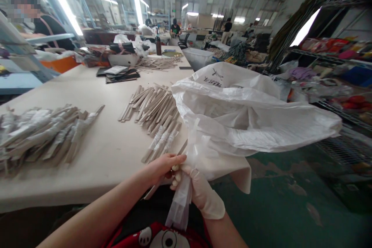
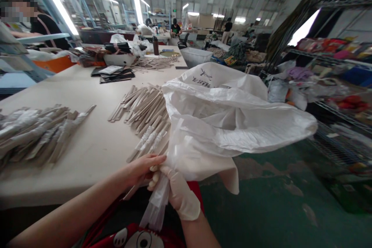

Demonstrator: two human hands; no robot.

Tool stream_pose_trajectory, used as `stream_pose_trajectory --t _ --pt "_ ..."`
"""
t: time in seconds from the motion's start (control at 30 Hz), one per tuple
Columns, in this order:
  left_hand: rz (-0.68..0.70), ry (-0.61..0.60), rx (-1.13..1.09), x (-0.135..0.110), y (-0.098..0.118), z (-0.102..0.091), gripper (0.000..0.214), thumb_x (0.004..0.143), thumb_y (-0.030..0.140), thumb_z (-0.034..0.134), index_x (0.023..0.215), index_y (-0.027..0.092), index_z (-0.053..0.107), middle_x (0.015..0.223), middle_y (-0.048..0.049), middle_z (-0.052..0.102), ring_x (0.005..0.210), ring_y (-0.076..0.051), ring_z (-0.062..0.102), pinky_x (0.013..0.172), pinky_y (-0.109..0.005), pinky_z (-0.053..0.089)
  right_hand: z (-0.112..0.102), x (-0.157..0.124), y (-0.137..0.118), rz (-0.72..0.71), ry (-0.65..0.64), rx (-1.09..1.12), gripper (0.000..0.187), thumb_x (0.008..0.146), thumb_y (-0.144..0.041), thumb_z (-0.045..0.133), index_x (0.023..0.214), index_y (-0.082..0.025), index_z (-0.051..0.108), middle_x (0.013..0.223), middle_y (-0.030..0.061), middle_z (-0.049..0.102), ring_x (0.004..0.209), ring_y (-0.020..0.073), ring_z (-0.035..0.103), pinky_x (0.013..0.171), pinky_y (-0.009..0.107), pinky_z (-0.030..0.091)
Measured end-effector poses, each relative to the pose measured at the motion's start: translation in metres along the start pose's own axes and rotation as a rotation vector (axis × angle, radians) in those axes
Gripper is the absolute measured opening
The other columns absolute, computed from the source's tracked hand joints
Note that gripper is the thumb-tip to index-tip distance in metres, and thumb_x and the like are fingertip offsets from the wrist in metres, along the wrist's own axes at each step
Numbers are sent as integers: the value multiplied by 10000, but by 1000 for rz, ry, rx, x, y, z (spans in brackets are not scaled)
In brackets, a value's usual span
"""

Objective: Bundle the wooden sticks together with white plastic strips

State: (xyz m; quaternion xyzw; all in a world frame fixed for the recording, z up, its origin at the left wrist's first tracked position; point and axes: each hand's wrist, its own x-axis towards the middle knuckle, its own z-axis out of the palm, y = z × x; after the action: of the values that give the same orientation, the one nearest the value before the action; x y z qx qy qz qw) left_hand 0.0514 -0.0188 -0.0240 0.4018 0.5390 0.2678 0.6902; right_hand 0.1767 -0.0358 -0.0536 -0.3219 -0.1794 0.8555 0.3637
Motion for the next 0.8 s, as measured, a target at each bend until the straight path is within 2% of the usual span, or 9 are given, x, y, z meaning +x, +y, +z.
stream_pose_trajectory --t 0.07,0.13,0.2,0.33,0.43,0.57,0.67,0.73,0.8 --pt "0 -7 -132 1 2 3 333 612 435 665 708 158 505 531 62 477 403 -57 433 386 -175 297 -2 -1 1 -24 -6 6 188 663 -307 628 704 -124 637 491 -20 559 474 123 539 525 267 463" --pt "62 91 -171 2 4 3 314 592 366 696 727 157 505 574 54 498 435 -53 453 401 -167 320 -4 -1 1 -42 -1 32 191 664 -315 625 666 -124 632 505 -14 564 479 122 536 530 268 465" --pt "153 201 -130 4 8 0 295 615 364 677 723 150 504 591 44 513 432 -42 431 383 -154 293 -5 -1 1 -29 4 67 196 669 -316 624 695 -122 642 507 -20 557 473 112 527 525 256 460" --pt "288 318 -73 6 21 -12 274 660 386 615 696 169 453 545 71 494 390 -18 334 359 -136 216 -14 0 2 40 -13 95 322 683 -306 628 937 -107 642 534 -27 551 500 103 527 520 235 456" --pt "346 376 -42 0 37 -21 273 649 382 614 706 179 440 510 88 484 377 -18 311 360 -136 198 -29 0 1 62 6 103 292 658 -264 652 917 -130 641 602 -8 585 509 92 514 490 215 438" --pt "355 326 173 -7 49 -23 216 680 359 560 706 174 454 509 81 481 373 -23 305 361 -147 211 -39 2 -6 -65 83 107 208 644 -218 684 827 -127 646 636 -17 573 396 13 310 377 158 297" --pt "334 265 367 -3 44 -18 179 700 346 512 683 174 465 504 76 472 382 -37 317 370 -160 239 -28 2 -9 -187 49 63 296 640 -351 714 829 -138 635 626 -36 532 401 10 213 363 168 218" --pt "346 276 463 4 39 -16 174 697 346 509 673 176 484 502 73 480 399 -52 345 388 -171 268 -16 1 -7 -173 -2 -12 327 623 -404 719 802 -149 619 533 -71 451 397 19 189 371 182 188" --pt "360 301 526 11 34 -17 168 691 342 518 669 177 502 519 65 504 437 -68 389 420 -180 300 -6 0 -2 -90 -19 -118 294 614 -376 730 753 -150 602 457 -96 364 387 25 189 379 191 160"
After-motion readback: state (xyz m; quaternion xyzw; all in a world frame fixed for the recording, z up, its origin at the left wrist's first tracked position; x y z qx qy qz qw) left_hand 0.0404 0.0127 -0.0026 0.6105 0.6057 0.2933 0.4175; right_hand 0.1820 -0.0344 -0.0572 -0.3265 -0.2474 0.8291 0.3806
